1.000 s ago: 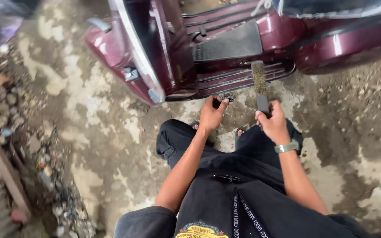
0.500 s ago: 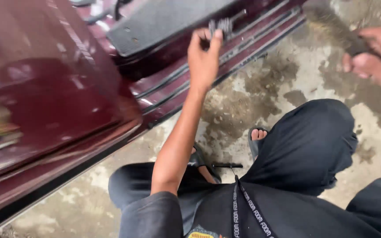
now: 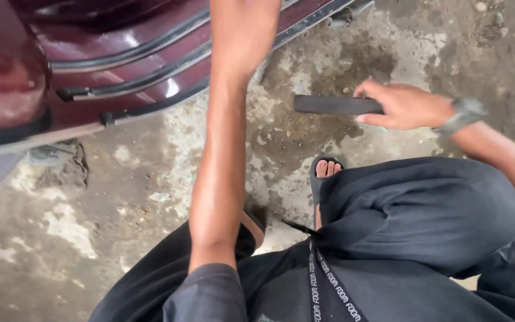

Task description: Using a metal file and wire brush to remove rust and dirt from the frame of a vintage scooter.

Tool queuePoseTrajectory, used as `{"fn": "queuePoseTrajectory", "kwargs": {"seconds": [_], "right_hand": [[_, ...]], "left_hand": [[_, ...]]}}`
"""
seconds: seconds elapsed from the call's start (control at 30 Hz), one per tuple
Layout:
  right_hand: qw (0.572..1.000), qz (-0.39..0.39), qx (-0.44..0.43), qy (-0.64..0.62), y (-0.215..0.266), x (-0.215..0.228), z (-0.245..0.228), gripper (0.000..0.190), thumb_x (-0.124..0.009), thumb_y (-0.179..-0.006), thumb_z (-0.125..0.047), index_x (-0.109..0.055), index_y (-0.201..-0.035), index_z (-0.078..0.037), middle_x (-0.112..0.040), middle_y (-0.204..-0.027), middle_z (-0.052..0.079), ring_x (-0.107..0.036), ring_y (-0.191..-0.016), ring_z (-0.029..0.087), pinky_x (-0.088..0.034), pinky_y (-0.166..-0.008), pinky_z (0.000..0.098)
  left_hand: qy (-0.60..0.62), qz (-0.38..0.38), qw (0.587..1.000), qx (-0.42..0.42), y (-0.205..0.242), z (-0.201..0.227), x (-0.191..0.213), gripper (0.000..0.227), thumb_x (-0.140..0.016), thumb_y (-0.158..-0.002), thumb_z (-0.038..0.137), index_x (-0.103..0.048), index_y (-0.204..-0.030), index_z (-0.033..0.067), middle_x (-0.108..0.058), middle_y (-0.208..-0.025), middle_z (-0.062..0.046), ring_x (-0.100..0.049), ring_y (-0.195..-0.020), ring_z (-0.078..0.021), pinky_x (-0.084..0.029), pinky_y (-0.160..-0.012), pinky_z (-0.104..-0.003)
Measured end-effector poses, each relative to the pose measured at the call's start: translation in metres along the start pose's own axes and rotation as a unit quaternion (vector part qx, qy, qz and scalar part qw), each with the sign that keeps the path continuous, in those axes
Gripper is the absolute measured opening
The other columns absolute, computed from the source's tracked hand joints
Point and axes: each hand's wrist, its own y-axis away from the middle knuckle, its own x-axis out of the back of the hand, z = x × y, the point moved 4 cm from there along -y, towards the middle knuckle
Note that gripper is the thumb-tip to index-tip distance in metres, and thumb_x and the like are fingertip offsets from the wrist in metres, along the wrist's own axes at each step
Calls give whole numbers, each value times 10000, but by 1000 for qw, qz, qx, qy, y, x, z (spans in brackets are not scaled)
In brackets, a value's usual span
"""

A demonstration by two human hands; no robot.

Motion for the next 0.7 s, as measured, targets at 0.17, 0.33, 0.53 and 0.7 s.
{"fn": "queuePoseTrajectory", "kwargs": {"seconds": [0.17,0.33,0.53,0.7], "right_hand": [[984,118,71,109,-63,-25,-13,315,-569,-1048,-302,-473,-1254,-83,-603,-745,44,-431,-423,101,-381,-322,217],[953,246,141,108,-83,-23,-22,285,-579,-1040,-302,-582,-1167,-47,-678,-708,142,-654,-531,343,-473,-436,422],[914,344,183,111,-107,-19,-18,312,-527,-1104,-361,-592,-1065,-59,-654,-681,208,-693,-674,451,-502,-543,489],[896,377,210,104,-151,-16,-5,545,-262,-1192,-402,-580,-1118,34,-358,-576,-86,-338,-404,80,-266,-325,239]], "left_hand": [[44,-29,998,-29,57,21,4,252,-569,-964,352,-392,-886,190,-352,-798,50,-347,-748,-98,-313,-681,-273],[65,-28,996,47,109,-50,31,241,-636,-969,335,-554,-1005,111,-544,-817,-19,-531,-785,-144,-466,-735,-317],[58,63,987,139,138,-119,51,209,-666,-953,234,-603,-995,39,-608,-775,-93,-575,-759,-187,-476,-707,-334],[55,106,955,270,142,-137,54,153,-626,-919,308,-576,-950,167,-587,-785,8,-557,-770,-133,-453,-759,-308]]}}
